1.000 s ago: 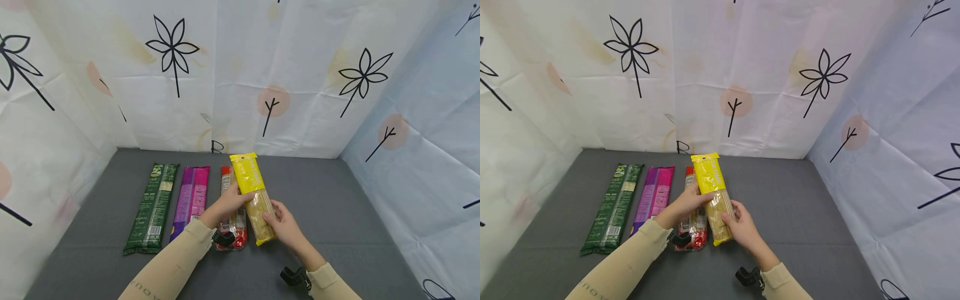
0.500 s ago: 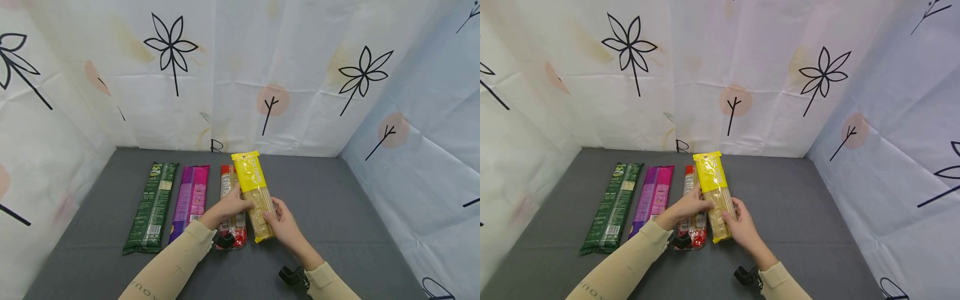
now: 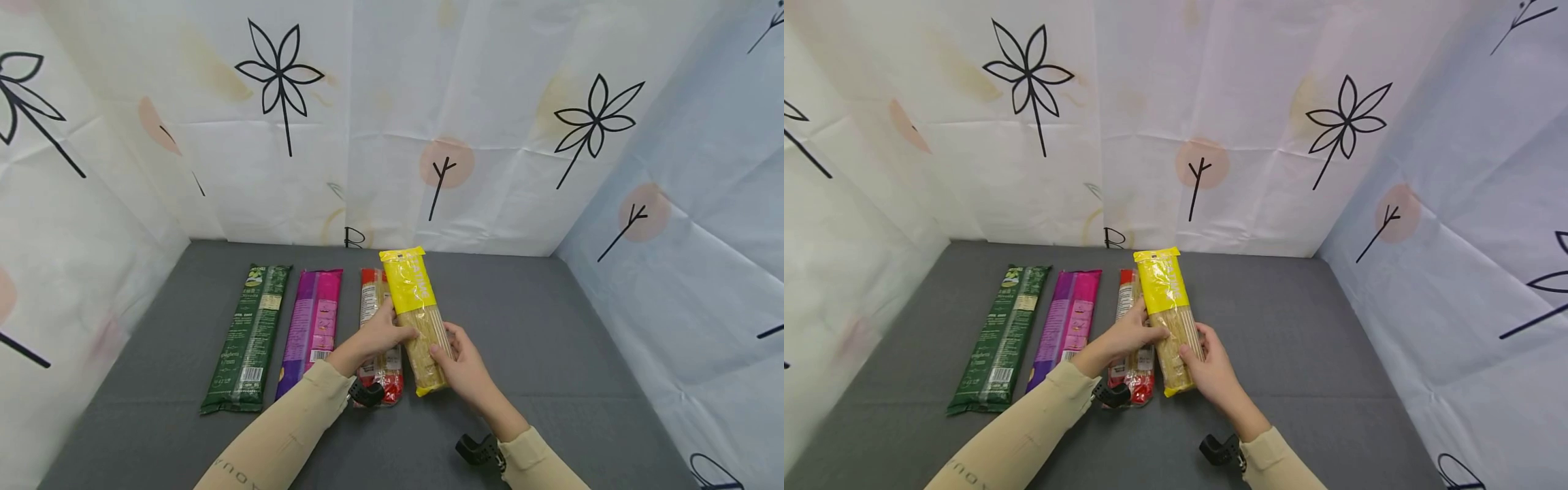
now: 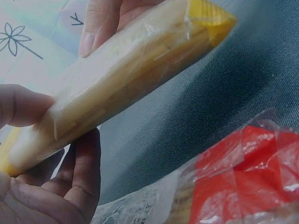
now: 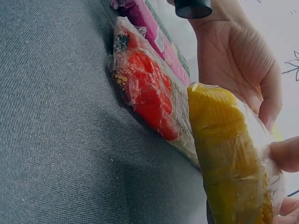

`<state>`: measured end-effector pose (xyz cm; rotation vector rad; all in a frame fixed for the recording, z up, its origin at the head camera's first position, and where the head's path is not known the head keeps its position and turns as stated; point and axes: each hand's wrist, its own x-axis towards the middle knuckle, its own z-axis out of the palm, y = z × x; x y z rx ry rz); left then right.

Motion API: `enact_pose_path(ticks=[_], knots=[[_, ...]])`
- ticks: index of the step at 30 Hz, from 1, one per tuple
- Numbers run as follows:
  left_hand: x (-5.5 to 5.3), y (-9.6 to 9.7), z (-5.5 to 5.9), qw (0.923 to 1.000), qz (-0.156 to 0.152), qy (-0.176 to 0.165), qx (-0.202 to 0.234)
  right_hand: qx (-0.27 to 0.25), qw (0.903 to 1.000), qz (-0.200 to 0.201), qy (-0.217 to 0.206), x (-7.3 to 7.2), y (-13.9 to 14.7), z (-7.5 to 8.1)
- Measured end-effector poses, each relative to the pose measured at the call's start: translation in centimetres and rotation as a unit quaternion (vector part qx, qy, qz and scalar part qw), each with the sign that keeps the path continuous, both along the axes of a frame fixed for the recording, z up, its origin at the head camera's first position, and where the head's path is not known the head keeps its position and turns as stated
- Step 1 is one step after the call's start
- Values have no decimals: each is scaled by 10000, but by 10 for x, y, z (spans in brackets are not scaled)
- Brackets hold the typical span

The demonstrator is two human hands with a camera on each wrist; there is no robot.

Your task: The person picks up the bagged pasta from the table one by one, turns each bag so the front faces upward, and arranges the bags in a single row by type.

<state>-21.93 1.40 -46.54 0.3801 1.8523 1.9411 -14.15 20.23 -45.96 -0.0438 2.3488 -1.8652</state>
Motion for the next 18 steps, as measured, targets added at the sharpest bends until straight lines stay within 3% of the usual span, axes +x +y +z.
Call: enact_pose_path(ticks=[10, 18], knots=[[2, 8, -1, 9995, 307, 75, -54, -215, 9996, -14, -162, 0, 0, 2], [5, 18, -2, 9979, 482, 334, -267, -363, 9986, -312, -207, 0, 3, 1]])
